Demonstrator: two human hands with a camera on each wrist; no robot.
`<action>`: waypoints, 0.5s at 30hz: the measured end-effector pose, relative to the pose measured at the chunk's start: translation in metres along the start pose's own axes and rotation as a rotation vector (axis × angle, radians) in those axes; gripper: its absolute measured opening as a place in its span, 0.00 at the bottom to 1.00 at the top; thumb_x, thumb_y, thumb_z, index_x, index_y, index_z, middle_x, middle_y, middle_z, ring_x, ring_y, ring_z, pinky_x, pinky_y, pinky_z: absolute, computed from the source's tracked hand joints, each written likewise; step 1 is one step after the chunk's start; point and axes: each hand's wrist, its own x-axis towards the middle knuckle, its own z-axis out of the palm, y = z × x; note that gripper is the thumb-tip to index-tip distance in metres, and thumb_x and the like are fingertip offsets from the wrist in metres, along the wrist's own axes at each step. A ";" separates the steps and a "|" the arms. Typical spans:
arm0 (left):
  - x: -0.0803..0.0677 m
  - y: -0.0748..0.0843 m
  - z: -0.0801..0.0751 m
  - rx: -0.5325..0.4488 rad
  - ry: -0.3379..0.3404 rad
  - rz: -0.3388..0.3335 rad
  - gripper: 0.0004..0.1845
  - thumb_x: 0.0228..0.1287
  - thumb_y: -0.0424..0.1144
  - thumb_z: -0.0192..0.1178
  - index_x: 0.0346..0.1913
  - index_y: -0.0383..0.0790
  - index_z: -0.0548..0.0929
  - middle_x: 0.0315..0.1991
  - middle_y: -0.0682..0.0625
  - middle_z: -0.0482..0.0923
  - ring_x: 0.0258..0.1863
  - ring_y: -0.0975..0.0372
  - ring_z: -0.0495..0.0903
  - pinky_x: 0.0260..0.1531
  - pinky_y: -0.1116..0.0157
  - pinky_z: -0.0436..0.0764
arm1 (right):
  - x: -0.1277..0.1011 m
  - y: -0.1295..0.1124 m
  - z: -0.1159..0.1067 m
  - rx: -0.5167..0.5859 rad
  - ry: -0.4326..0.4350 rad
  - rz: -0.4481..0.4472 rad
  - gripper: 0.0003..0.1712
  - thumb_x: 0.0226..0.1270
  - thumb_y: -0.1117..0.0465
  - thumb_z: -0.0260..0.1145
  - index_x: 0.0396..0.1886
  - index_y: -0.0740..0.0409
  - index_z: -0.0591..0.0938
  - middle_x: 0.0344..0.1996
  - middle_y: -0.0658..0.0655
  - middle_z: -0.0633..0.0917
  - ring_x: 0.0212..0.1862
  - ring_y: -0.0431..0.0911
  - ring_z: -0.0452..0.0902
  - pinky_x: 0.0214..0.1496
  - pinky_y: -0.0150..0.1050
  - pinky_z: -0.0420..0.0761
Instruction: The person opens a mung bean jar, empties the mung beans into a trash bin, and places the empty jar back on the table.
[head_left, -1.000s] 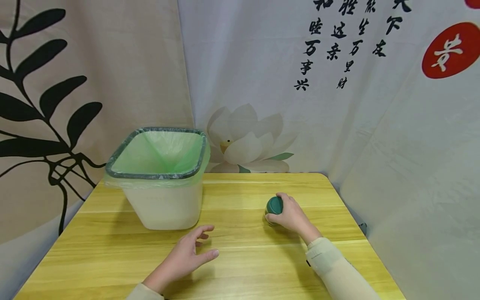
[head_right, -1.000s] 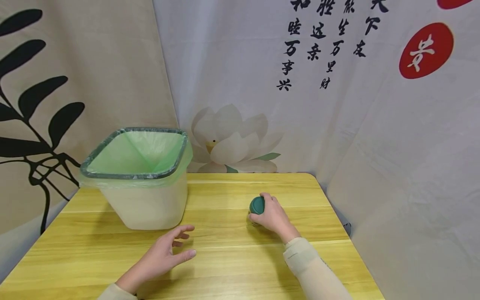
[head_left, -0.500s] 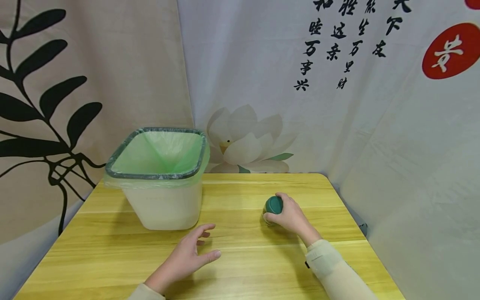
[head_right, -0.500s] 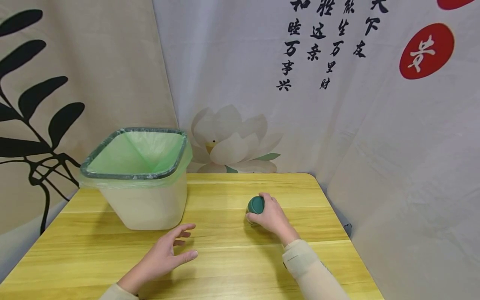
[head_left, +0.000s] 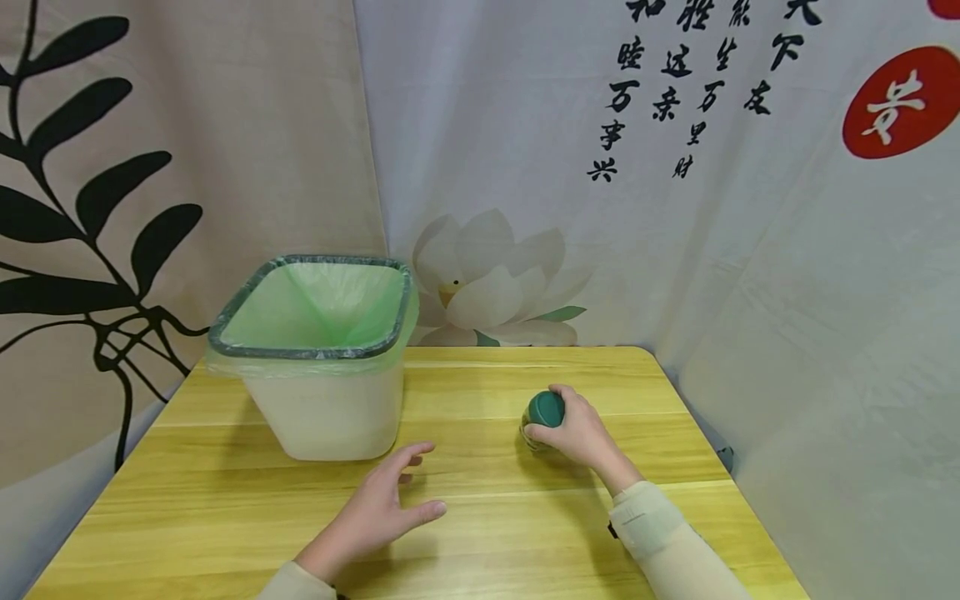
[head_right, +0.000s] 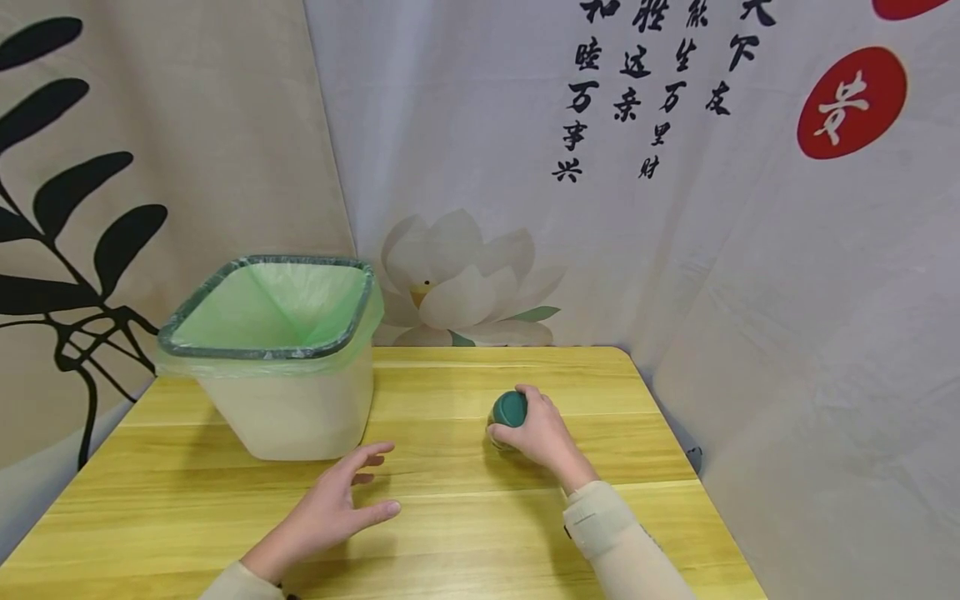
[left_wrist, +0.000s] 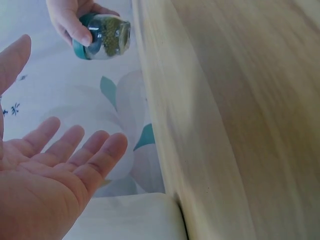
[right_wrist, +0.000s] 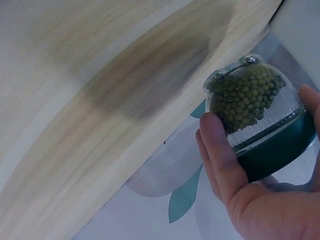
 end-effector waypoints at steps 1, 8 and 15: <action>0.001 0.000 0.000 -0.001 -0.001 0.002 0.45 0.62 0.59 0.76 0.78 0.52 0.69 0.76 0.44 0.73 0.71 0.42 0.75 0.65 0.41 0.81 | 0.000 0.000 0.000 0.001 0.000 0.000 0.55 0.61 0.41 0.80 0.81 0.59 0.67 0.70 0.69 0.78 0.63 0.62 0.81 0.59 0.59 0.86; 0.005 -0.001 0.000 0.009 -0.022 0.029 0.46 0.62 0.60 0.76 0.79 0.52 0.68 0.78 0.46 0.71 0.74 0.44 0.73 0.67 0.41 0.80 | -0.001 -0.005 -0.001 0.027 -0.001 -0.005 0.55 0.61 0.42 0.81 0.81 0.59 0.67 0.70 0.68 0.78 0.62 0.61 0.81 0.58 0.58 0.86; 0.009 0.001 0.003 0.006 -0.028 0.057 0.47 0.63 0.59 0.76 0.80 0.50 0.68 0.79 0.46 0.69 0.75 0.43 0.72 0.69 0.42 0.79 | -0.004 -0.013 0.000 0.042 -0.003 -0.012 0.55 0.60 0.40 0.81 0.80 0.57 0.68 0.71 0.66 0.78 0.60 0.60 0.81 0.55 0.55 0.87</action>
